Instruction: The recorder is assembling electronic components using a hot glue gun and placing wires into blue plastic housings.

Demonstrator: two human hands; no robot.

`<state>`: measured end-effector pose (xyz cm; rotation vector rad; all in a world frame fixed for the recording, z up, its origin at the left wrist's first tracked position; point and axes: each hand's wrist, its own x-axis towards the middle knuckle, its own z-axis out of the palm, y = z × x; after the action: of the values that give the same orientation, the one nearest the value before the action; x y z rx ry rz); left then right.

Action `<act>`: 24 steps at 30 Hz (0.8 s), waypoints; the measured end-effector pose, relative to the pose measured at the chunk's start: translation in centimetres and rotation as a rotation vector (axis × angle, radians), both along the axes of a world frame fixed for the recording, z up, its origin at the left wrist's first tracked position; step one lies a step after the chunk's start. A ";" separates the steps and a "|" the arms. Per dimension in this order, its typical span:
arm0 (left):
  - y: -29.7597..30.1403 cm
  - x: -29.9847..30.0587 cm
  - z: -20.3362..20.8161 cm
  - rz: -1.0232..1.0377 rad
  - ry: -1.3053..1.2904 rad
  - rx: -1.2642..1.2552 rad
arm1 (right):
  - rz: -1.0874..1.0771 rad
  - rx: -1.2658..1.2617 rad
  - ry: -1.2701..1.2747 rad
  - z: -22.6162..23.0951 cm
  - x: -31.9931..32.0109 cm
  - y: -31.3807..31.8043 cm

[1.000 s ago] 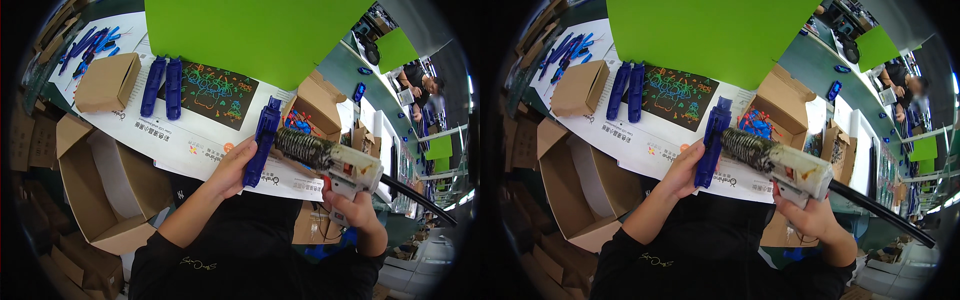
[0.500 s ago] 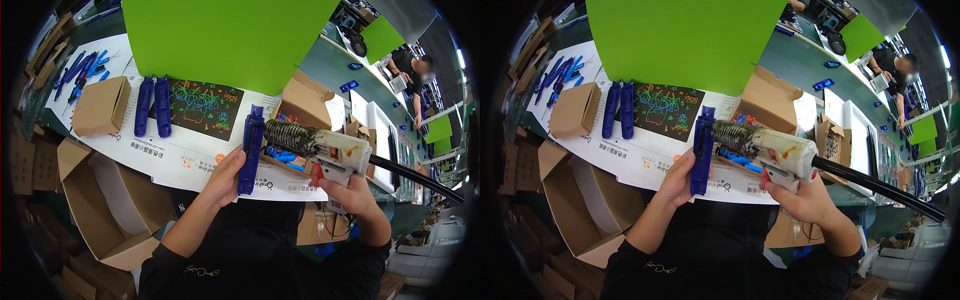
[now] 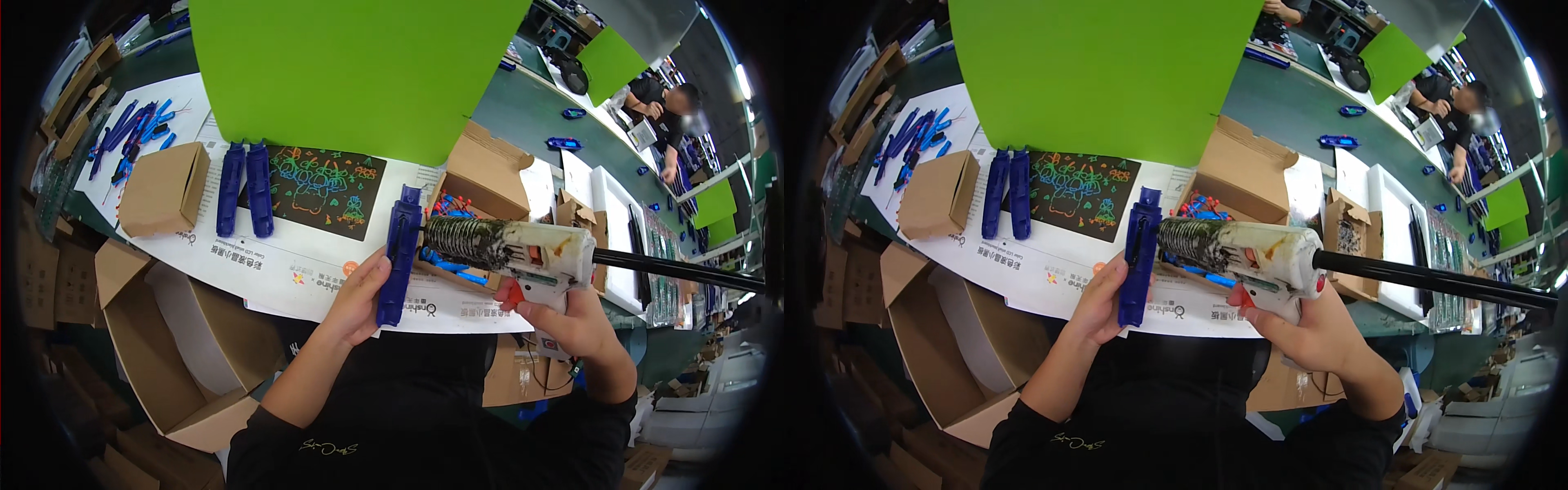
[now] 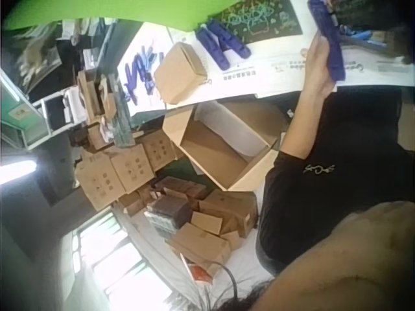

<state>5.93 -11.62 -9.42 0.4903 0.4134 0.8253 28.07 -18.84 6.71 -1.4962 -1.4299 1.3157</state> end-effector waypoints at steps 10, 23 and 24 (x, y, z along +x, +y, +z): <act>-0.4 -0.6 -2.3 0.141 -0.300 -0.080 | -0.927 0.133 0.215 -0.4 13.3 -6.9; -0.4 -0.8 -1.9 0.138 -0.228 -0.007 | -1.007 -0.263 -0.379 -11.5 24.1 -9.0; -0.6 -0.8 -2.0 0.141 -0.228 -0.005 | -0.968 -0.281 -0.512 -11.6 24.9 -9.3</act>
<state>5.14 -12.20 -11.38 0.3600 0.2408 1.0043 52.97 -28.18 -4.87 -2.3911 -0.5684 0.5432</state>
